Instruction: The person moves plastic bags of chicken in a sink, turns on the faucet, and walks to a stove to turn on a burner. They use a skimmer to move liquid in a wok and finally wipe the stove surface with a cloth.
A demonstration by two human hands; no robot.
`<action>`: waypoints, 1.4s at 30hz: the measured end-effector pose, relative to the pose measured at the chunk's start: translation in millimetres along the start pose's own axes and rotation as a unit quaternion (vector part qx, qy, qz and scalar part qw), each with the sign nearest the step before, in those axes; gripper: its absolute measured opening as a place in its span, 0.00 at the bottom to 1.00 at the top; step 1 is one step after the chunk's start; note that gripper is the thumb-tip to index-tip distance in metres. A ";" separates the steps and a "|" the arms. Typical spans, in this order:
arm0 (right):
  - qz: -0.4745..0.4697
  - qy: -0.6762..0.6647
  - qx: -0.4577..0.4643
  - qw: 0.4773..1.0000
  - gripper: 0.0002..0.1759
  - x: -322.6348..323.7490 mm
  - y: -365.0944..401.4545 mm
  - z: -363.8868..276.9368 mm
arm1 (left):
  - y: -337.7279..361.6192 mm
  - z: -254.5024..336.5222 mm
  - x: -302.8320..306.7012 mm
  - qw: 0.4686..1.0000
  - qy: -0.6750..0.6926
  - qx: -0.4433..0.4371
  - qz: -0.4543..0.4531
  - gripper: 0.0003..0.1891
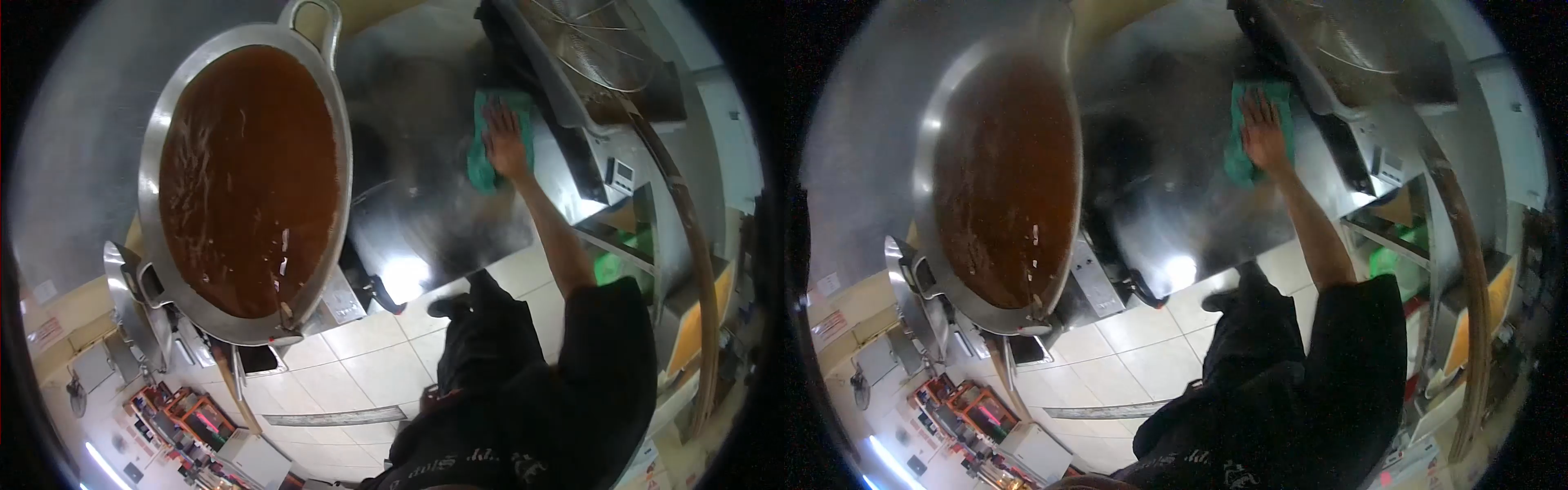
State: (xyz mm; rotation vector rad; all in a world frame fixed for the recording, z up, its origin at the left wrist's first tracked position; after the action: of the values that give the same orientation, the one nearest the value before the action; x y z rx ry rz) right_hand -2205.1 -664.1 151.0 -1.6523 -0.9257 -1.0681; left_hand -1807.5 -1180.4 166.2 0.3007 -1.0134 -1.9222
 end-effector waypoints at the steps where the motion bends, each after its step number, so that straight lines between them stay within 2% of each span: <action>1: 0.057 -0.021 -0.037 0.997 0.29 -15.3 -37.8 -9.7 | 0.6 0.6 0.8 1.000 0.003 0.007 0.001 0.18; 3: 0.080 -0.038 -0.054 0.995 0.29 -60.9 -105.2 -29.9 | 2.5 1.6 1.4 1.000 0.012 0.020 0.011 0.18; 5: -0.008 -0.147 0.017 0.989 0.31 -69.5 -125.6 -67.4 | 2.2 4.1 2.5 0.999 0.020 0.028 0.017 0.18; 6: -0.010 -0.148 0.012 0.989 0.31 -59.9 -114.8 -74.5 | -0.3 5.1 5.5 0.999 0.019 0.027 0.019 0.18; 8: -0.044 -0.212 0.154 0.964 0.35 -26.6 -67.0 -105.7 | 0.1 5.1 15.7 0.999 0.024 0.034 0.022 0.18; 12: -0.065 -0.207 0.096 0.972 0.41 -28.1 -59.3 -84.2 | 3.1 11.7 33.1 0.998 0.032 0.050 0.028 0.18; 14: -0.056 0.019 0.020 0.998 0.43 -58.9 -106.0 -68.2 | 10.3 12.2 43.8 0.997 0.027 0.061 0.030 0.18; 18: 0.057 -0.072 -0.081 0.993 0.37 -125.1 -215.6 -108.6 | 15.7 16.1 56.4 0.995 0.024 0.089 0.026 0.18; 20: 0.015 -0.158 -0.040 0.987 0.36 -148.2 -238.3 -159.3 | 19.0 17.3 61.0 0.994 0.022 0.102 0.029 0.18; 22: -0.169 -0.154 0.103 0.968 0.35 -146.7 -218.9 -208.5 | 22.6 18.7 60.7 0.993 0.023 0.113 0.033 0.18; 24: -0.182 -0.236 0.233 0.926 0.34 -147.1 -181.4 -230.6 | 23.1 18.8 63.3 0.993 0.023 0.116 0.031 0.18; 26: -0.126 -0.241 0.382 0.883 0.33 -130.6 -151.4 -214.6 | 23.4 16.5 66.3 0.992 0.024 0.117 0.032 0.18; 27: -0.126 -0.238 0.382 0.884 0.33 -116.3 -136.0 -202.7 | 23.1 15.8 67.3 0.992 0.027 0.118 0.035 0.18; 29: -0.025 -0.188 0.281 0.941 0.29 -89.3 -120.4 -179.5 | 21.5 13.8 69.0 0.991 0.035 0.122 0.038 0.18; 30: -0.027 -0.183 0.284 0.941 0.29 -91.9 -123.6 -179.5 | 19.9 12.3 68.4 0.990 0.040 0.127 0.038 0.18; 32: 0.053 -0.063 0.143 0.986 0.26 -115.2 -138.7 -189.7 | 18.9 13.5 70.1 0.989 0.043 0.136 0.037 0.19; 33: 0.057 -0.064 0.140 0.986 0.26 -135.4 -157.2 -204.6 | 17.2 13.5 70.4 0.988 0.043 0.140 0.038 0.19; 35: 0.092 -0.136 0.002 0.986 0.23 -175.1 -211.8 -233.7 | 13.1 15.4 69.8 0.986 0.048 0.151 0.046 0.19; 39: 0.107 -0.192 -0.053 0.974 0.24 -205.0 -279.6 -286.9 | 12.6 21.6 64.7 0.981 0.062 0.171 0.068 0.19; 40: 0.034 -0.198 0.100 0.975 0.24 -221.8 -279.2 -302.3 | 16.1 22.6 62.3 0.980 0.064 0.175 0.073 0.19; 42: -0.043 -0.195 0.253 0.947 0.25 -205.3 -264.5 -300.4 | 18.5 23.7 61.3 0.979 0.068 0.175 0.078 0.19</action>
State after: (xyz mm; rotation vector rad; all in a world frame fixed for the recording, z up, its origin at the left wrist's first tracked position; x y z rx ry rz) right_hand -2586.0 -896.7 94.6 -1.4097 -1.4069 -0.4922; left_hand -1843.5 -1222.1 206.4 0.5309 -1.2439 -1.5561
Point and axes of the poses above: each hand's wrist, its own y-axis away from the middle knuckle, its own x-axis out of the back of the hand, z = x × y, the point moved 2 cm from there along -y, towards the middle knuckle, and after that the axes turned 4 degrees about -x, right-handed, at the moved point
